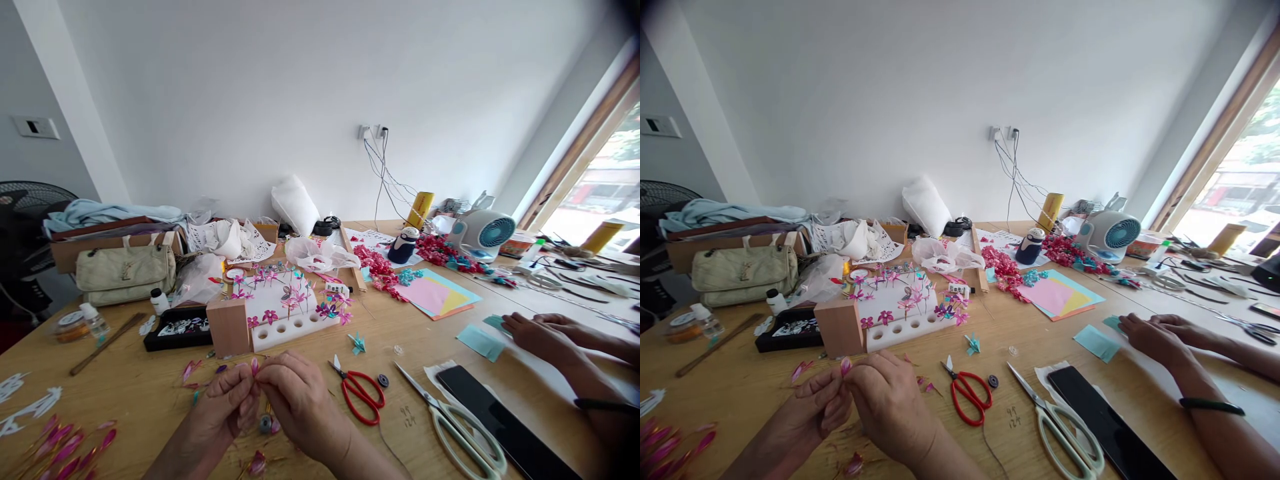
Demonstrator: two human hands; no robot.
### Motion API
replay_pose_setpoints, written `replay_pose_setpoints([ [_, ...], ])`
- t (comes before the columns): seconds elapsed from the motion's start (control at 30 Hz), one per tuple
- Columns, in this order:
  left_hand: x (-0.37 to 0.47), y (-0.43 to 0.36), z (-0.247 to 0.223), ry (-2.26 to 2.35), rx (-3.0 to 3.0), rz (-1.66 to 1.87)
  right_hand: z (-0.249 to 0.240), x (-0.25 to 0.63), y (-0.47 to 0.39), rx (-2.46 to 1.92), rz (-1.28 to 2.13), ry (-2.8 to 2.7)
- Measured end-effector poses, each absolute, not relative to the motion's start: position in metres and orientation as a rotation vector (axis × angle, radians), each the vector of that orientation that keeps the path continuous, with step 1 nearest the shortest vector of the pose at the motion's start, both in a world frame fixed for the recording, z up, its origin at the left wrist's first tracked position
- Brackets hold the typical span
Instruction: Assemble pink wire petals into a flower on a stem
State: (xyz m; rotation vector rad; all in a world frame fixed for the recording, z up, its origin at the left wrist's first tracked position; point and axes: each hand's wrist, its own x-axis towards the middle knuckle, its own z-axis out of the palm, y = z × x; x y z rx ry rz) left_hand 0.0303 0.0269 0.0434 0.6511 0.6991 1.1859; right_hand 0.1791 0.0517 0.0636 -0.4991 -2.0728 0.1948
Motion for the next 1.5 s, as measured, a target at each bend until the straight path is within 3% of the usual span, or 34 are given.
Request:
replay_pose_setpoints([
  [0.23, 0.029, 0.027, 0.042, 0.743, 0.725, 1.207, 0.06, 0.178, 0.051, -0.603, 0.397, -1.957],
  [0.57, 0.026, 0.028, 0.047, 0.972, 0.938, 1.173, 0.052, 0.181, 0.052, -0.768, 0.352, -1.99],
  [0.8, 0.008, 0.03, 0.037, 1.311, 1.414, 0.827, 0.041, 0.208, 0.055, -1.02, 0.439, -2.229],
  [0.9, 0.0, 0.029, 0.02, 1.382, 1.525, 0.726, 0.027, 0.215, 0.053, -0.934, 0.472, -2.508],
  [1.17, -0.001, 0.028, -0.02, 1.534, 1.787, 0.485, -0.005, 0.21, 0.052, -0.883, 0.327, -2.635],
  [1.5, -0.011, 0.024, -0.002, 1.543, 1.9, 0.393, -0.006, 0.213, 0.058, -0.735, 0.322, -2.561],
])
